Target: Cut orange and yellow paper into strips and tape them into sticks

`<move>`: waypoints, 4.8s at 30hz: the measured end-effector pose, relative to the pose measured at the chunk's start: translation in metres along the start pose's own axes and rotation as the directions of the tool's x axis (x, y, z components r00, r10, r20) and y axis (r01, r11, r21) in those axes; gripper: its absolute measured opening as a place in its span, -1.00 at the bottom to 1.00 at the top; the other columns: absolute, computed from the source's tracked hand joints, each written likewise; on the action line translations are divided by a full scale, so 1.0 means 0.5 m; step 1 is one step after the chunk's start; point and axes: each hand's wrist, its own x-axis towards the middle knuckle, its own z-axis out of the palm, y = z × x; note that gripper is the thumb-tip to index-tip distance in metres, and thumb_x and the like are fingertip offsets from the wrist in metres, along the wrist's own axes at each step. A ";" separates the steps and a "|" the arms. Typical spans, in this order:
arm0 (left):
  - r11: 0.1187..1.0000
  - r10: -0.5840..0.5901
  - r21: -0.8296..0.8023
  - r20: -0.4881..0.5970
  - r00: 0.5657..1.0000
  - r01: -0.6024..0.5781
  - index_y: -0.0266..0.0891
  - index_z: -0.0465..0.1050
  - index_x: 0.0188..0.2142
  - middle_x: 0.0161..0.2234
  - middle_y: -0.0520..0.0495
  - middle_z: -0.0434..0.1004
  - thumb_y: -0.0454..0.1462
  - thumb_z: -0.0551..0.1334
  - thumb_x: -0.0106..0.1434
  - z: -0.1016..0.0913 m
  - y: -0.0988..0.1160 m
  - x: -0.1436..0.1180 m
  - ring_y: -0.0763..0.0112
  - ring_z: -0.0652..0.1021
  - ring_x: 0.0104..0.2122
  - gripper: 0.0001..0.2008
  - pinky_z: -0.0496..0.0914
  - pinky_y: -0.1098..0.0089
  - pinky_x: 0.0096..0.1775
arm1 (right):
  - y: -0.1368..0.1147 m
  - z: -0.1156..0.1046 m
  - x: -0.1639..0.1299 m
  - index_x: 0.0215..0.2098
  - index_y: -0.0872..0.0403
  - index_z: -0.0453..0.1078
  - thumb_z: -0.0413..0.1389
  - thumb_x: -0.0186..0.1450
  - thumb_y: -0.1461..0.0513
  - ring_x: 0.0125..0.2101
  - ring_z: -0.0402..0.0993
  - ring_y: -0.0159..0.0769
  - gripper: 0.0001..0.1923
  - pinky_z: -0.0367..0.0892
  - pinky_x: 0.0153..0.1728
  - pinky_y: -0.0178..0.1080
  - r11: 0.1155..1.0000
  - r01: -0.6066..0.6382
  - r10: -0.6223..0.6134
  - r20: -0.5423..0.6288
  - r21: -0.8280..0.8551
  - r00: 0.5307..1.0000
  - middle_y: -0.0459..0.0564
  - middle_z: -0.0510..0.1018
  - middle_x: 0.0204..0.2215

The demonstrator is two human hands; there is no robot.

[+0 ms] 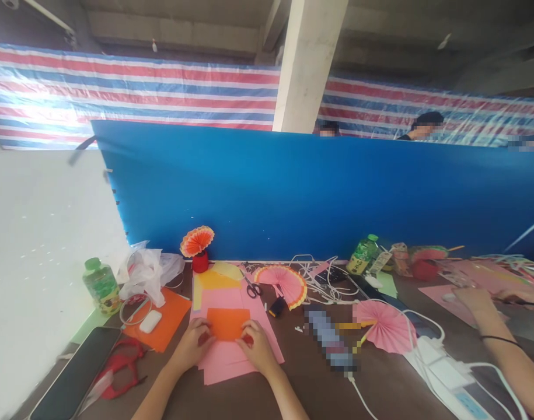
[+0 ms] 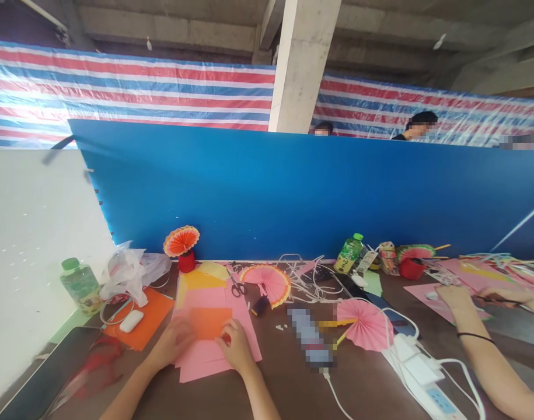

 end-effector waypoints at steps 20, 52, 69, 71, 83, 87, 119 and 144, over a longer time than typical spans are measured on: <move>0.999 -0.022 0.031 -0.007 1.000 0.022 -0.19 0.46 -0.41 -0.14 -0.12 0.40 -0.20 0.19 0.12 0.015 -0.009 0.000 0.25 0.37 -0.07 -0.87 0.29 0.23 -0.03 | 0.008 -0.003 0.007 -0.53 0.05 0.28 0.10 0.11 0.30 -0.23 0.32 -0.25 -0.92 0.24 -0.18 -0.23 0.998 0.058 -0.059 0.042 0.029 0.997 0.00 0.40 -0.33; 0.999 -0.037 0.032 -0.012 0.999 0.038 -0.21 0.43 -0.44 -0.15 -0.10 0.40 -0.23 0.16 0.14 0.017 -0.009 0.002 0.29 0.38 -0.09 -0.88 0.29 0.25 -0.04 | 0.004 -0.006 0.009 -0.53 0.06 0.33 0.04 0.14 0.27 -0.26 0.34 -0.24 -0.90 0.26 -0.20 -0.21 0.997 0.047 -0.048 0.019 0.055 0.999 0.02 0.43 -0.38; 0.999 -0.049 -0.007 -0.041 0.998 0.048 -0.23 0.42 -0.51 -0.17 -0.10 0.42 -0.22 0.19 0.12 0.024 -0.031 0.003 0.30 0.41 -0.11 -0.86 0.31 0.25 -0.05 | 0.031 0.008 0.013 -0.56 0.05 0.32 0.10 0.13 0.22 -0.25 0.34 -0.23 -0.87 0.27 -0.20 -0.21 0.999 0.025 -0.024 -0.022 0.028 0.999 0.02 0.42 -0.37; 0.998 -0.065 -0.023 -0.037 0.997 0.064 -0.23 0.42 -0.53 -0.17 -0.10 0.42 -0.23 0.19 0.12 0.022 -0.033 0.003 0.30 0.41 -0.11 -0.85 0.31 0.24 -0.05 | 0.034 0.009 0.013 -0.58 0.05 0.31 0.12 0.12 0.20 -0.26 0.34 -0.22 -0.85 0.28 -0.22 -0.21 1.000 -0.007 0.008 -0.035 0.018 0.999 0.02 0.42 -0.38; 1.000 0.005 -0.021 -0.003 1.000 -0.005 -0.19 0.45 -0.34 -0.16 -0.10 0.41 -0.34 0.16 0.11 0.006 -0.010 -0.002 0.31 0.39 -0.10 -0.87 0.29 0.25 -0.03 | 0.040 -0.023 -0.006 -0.45 0.00 0.44 0.03 0.19 0.24 -0.27 0.34 -0.20 -0.85 0.26 -0.20 -0.15 0.998 0.031 -0.029 0.047 -0.057 0.998 0.03 0.45 -0.38; 1.000 0.015 -0.001 0.004 1.000 -0.015 -0.16 0.48 -0.33 -0.16 -0.10 0.41 -0.30 0.15 0.15 0.007 -0.008 -0.003 0.31 0.38 -0.09 -0.86 0.28 0.27 -0.02 | 0.039 -0.020 -0.004 -0.45 0.01 0.43 0.02 0.20 0.22 -0.29 0.35 -0.21 -0.85 0.27 -0.22 -0.18 0.998 0.033 -0.030 0.057 -0.052 0.998 0.02 0.45 -0.40; 0.989 -0.026 0.135 -0.242 0.970 0.061 -0.25 0.42 -0.37 -0.19 -0.14 0.39 -0.27 0.10 0.19 0.033 -0.044 0.001 0.26 0.39 -0.11 -0.85 0.32 0.15 -0.05 | 0.052 -0.009 -0.006 -0.48 0.06 0.28 -0.04 0.24 0.19 -0.15 0.31 -0.19 -0.82 0.25 -0.10 -0.13 0.978 0.005 -0.025 -0.090 -0.211 0.996 0.07 0.39 -0.24; 0.932 -0.140 0.289 -0.275 0.951 0.221 -0.33 0.37 -0.29 -0.12 -0.21 0.30 -0.25 0.04 0.21 0.047 -0.016 0.003 0.17 0.30 -0.03 -0.79 0.23 0.13 0.01 | 0.085 0.019 -0.001 -0.52 0.06 0.24 -0.09 0.26 0.17 -0.14 0.30 -0.09 -0.77 0.30 -0.18 -0.04 0.908 0.046 -0.161 -0.244 -0.417 0.956 0.17 0.37 -0.25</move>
